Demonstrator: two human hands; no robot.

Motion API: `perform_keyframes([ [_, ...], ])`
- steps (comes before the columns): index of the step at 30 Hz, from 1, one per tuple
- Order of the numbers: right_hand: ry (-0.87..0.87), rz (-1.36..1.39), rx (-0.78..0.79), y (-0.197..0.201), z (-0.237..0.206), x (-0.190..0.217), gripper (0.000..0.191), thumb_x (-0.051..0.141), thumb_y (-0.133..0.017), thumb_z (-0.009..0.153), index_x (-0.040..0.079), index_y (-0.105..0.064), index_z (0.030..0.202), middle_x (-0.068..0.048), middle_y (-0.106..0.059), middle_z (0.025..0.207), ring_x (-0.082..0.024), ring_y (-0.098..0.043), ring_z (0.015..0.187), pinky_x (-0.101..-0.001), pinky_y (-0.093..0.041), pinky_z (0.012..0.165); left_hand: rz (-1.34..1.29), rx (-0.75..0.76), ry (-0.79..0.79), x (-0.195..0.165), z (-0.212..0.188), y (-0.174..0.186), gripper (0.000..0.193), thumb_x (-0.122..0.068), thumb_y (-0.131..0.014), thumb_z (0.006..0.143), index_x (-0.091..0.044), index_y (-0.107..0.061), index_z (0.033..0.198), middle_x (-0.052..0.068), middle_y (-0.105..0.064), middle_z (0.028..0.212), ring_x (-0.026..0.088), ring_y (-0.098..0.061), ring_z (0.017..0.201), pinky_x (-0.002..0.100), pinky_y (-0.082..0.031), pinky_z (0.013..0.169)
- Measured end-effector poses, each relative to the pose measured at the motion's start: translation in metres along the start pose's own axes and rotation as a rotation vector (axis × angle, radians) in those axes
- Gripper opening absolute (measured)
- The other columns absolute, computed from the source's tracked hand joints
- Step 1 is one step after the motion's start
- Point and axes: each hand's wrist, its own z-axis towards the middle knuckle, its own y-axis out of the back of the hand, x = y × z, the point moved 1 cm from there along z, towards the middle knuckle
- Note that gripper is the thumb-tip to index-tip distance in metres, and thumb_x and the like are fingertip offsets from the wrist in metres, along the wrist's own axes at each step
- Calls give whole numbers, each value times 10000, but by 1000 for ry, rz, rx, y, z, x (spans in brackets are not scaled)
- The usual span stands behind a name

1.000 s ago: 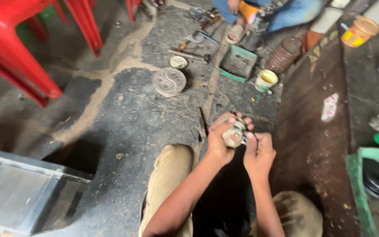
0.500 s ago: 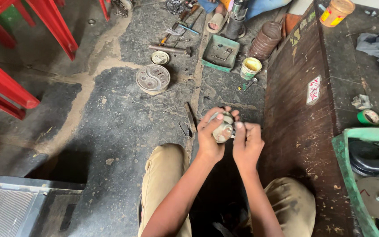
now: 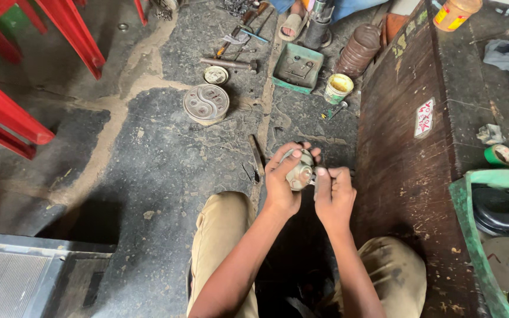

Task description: The person sits on the workshop floor holding a small round mechanical component, prying at its cover and working on the parts inside by hand. They turn the component over, manipulate its internal fittings, and at one point reach to a nearby tray before resuming work on the part.

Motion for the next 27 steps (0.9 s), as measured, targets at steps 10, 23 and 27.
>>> perform_keyframes([
  [10, 39, -85, -53, -2, -3, -4, 173, 105, -648, 1038, -2, -546, 950, -29, -611, 686, -36, -534, 611, -251, -457, 539, 19, -36, -5, -5, -2, -3, 132, -58, -675, 923, 9, -644, 1032, 145, -684, 1117, 292, -719, 1037, 411, -590, 899],
  [23, 101, -135, -94, -7, -5, 3, 197, 99, -638, 1079, -22, -547, 951, -65, -609, 684, -64, -533, 607, -272, -466, 561, 29, -22, -23, -6, -3, -7, 87, -25, -641, 942, 14, -636, 1020, 154, -681, 1135, 286, -719, 1029, 392, -588, 881],
  [27, 86, -83, -120, -7, -4, 0, 196, 97, -625, 1108, -19, -538, 976, -67, -654, 778, -61, -555, 662, -274, -479, 589, 48, -59, 6, -3, -4, -7, 94, -20, -628, 929, 13, -645, 1015, 152, -689, 1119, 287, -724, 1019, 385, -595, 883],
])
